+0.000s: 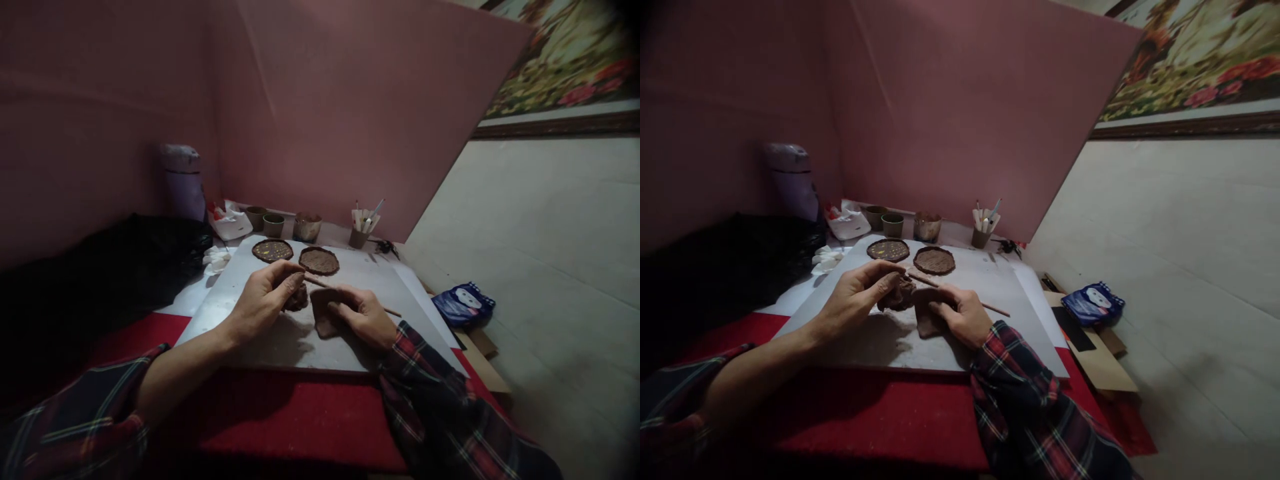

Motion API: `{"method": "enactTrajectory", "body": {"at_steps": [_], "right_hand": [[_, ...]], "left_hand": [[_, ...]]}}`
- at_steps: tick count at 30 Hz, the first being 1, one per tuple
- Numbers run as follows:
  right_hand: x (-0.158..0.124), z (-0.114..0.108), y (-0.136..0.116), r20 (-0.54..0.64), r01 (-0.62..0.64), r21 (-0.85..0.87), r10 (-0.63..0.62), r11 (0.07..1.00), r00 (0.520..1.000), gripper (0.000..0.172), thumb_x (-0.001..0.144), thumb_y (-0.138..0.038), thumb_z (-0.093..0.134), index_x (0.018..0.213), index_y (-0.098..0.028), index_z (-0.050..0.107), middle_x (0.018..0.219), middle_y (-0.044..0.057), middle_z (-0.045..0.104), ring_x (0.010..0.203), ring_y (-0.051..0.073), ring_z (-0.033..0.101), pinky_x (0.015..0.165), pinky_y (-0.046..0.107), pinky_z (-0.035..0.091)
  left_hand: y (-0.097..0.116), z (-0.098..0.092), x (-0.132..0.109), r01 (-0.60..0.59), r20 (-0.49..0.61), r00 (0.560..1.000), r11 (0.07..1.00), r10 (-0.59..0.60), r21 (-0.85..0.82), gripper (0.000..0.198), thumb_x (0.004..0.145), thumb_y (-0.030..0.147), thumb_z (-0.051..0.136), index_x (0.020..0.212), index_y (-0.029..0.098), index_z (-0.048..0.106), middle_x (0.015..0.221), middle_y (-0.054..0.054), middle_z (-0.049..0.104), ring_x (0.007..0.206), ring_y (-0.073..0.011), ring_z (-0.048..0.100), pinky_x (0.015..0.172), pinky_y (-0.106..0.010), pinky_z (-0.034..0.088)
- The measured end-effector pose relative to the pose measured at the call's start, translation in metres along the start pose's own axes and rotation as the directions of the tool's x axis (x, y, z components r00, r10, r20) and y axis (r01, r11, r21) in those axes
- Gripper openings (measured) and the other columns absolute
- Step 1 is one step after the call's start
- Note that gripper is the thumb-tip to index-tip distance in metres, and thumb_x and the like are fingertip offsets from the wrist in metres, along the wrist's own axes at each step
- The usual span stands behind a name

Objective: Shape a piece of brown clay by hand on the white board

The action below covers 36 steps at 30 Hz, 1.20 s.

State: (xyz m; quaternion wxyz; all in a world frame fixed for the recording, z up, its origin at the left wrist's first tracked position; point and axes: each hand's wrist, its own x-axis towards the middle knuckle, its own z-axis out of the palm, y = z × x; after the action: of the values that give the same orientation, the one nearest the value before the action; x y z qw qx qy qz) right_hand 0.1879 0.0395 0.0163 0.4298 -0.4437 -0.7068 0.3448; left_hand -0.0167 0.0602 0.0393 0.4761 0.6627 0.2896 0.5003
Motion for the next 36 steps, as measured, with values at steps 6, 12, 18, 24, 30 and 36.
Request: {"method": "enactTrajectory", "body": {"at_steps": [6, 12, 18, 24, 30, 36], "right_hand": [[-0.005, -0.028, -0.008, -0.043, -0.072, 0.128, 0.078, 0.989, 0.996, 0.03, 0.08, -0.036, 0.064, 0.104, -0.019, 0.068, 0.093, 0.005, 0.072, 0.079, 0.016, 0.066, 0.072, 0.031, 0.057], [-0.008, -0.023, -0.003, 0.049, -0.112, 0.063, 0.109, 0.992, 0.993, 0.028, 0.078, -0.037, 0.067, 0.095, -0.016, 0.072, 0.087, 0.006, 0.072, 0.078, 0.018, 0.066, 0.072, 0.033, 0.056], [0.014, -0.005, 0.006, -0.333, 0.007, 0.151, 0.044, 0.989, 0.942, 0.039, 0.077, -0.043, 0.066, 0.106, -0.017, 0.067, 0.088, 0.005, 0.07, 0.061, 0.011, 0.057, 0.045, 0.021, 0.045], [0.023, -0.006, 0.003, -0.358, 0.013, 0.35, 0.121, 0.937, 0.926, 0.047, 0.076, -0.05, 0.066, 0.107, -0.015, 0.064, 0.079, 0.004, 0.067, 0.047, 0.006, 0.044, 0.037, 0.018, 0.034], [0.012, 0.004, 0.004, -0.349, 0.012, 0.266, 0.085, 0.964, 0.933, 0.048, 0.073, -0.05, 0.07, 0.108, -0.018, 0.068, 0.098, 0.009, 0.071, 0.077, 0.019, 0.065, 0.059, 0.029, 0.056], [0.006, 0.003, 0.008, -0.226, -0.011, 0.265, 0.073, 0.964, 0.971, 0.045, 0.074, -0.049, 0.07, 0.108, -0.018, 0.069, 0.105, 0.009, 0.072, 0.093, 0.023, 0.067, 0.082, 0.041, 0.057]], "left_hand": [[0.004, 0.001, 0.0, 0.006, -0.008, 1.0, 0.999, -0.005, 0.038, 0.019, 0.084, 0.03, 0.06, 0.091, 0.013, 0.062, 0.065, 0.0, 0.061, 0.054, -0.0095, 0.053, 0.051, -0.022, 0.045], [0.0, 0.0, -0.002, 0.006, 0.047, 0.999, 1.0, -0.007, 0.023, 0.024, 0.087, 0.034, 0.057, 0.097, 0.013, 0.062, 0.07, -0.001, 0.061, 0.057, -0.0093, 0.052, 0.055, -0.022, 0.043], [-0.007, 0.001, -0.003, -0.015, 0.063, 0.998, 0.998, 0.012, 0.053, 0.027, 0.089, 0.034, 0.053, 0.101, 0.013, 0.064, 0.072, -0.003, 0.062, 0.062, -0.0111, 0.053, 0.056, -0.023, 0.042], [-0.014, 0.0, -0.002, -0.031, 0.063, 0.998, 0.997, 0.026, 0.071, 0.025, 0.088, 0.034, 0.055, 0.08, 0.012, 0.064, 0.071, -0.004, 0.062, 0.063, -0.0111, 0.052, 0.06, -0.024, 0.043], [-0.01, 0.002, -0.002, 0.021, -0.009, 1.0, 1.0, -0.021, -0.004, 0.027, 0.087, 0.038, 0.057, 0.077, 0.013, 0.061, 0.063, -0.001, 0.058, 0.055, -0.0085, 0.048, 0.053, -0.022, 0.041], [0.001, 0.004, 0.0, 0.017, -0.035, 0.999, 0.999, -0.019, -0.046, 0.035, 0.084, 0.044, 0.059, 0.066, 0.014, 0.055, 0.055, 0.001, 0.053, 0.049, -0.008, 0.046, 0.048, -0.021, 0.04]]}}
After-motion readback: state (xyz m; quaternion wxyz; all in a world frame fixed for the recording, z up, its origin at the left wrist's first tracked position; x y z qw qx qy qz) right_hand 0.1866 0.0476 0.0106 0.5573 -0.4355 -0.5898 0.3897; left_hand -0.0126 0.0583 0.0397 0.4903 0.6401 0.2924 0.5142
